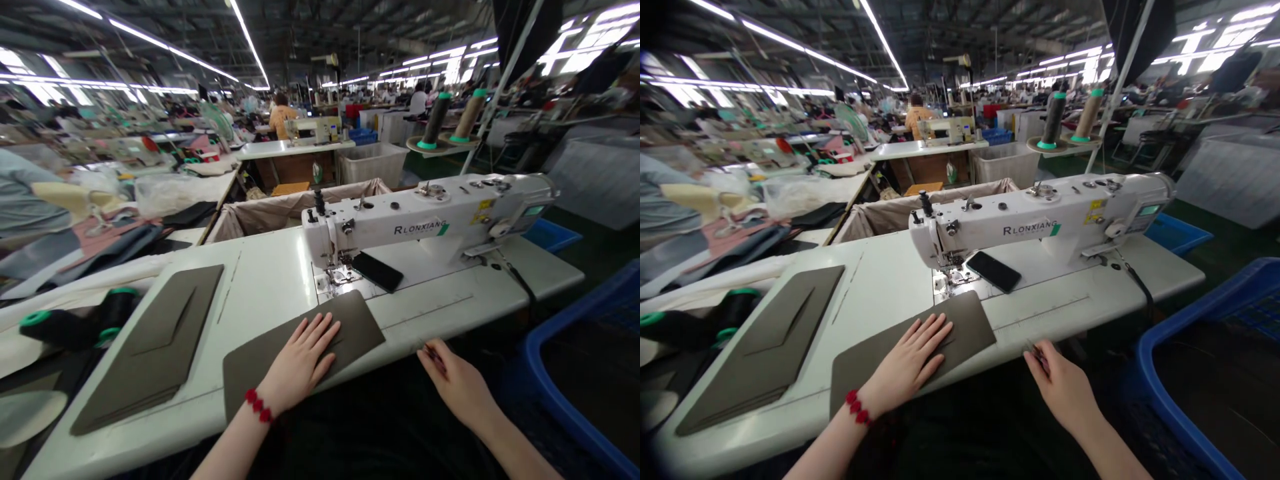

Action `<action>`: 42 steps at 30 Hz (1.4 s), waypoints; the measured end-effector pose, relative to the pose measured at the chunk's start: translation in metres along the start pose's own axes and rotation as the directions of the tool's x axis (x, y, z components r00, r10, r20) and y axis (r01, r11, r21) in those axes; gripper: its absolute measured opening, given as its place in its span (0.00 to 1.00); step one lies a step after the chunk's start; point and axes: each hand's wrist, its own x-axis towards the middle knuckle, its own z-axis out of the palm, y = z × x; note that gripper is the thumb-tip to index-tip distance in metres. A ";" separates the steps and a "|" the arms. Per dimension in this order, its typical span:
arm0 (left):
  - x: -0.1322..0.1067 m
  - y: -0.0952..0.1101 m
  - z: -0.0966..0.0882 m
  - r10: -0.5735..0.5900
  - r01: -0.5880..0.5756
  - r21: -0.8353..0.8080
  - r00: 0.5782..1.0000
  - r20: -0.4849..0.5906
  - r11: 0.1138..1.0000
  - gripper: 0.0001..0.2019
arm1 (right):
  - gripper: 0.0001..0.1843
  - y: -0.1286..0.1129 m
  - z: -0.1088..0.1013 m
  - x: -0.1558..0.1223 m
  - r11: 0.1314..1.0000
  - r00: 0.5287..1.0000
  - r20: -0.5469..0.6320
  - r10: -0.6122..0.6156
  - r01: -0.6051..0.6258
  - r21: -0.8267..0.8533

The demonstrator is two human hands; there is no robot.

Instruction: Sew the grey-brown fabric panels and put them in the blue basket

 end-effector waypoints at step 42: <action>-0.010 -0.015 0.020 -0.320 0.328 0.049 0.940 -0.118 0.943 0.32 | 0.16 -0.022 0.040 -0.011 0.981 0.991 0.124 -0.041 0.016 0.193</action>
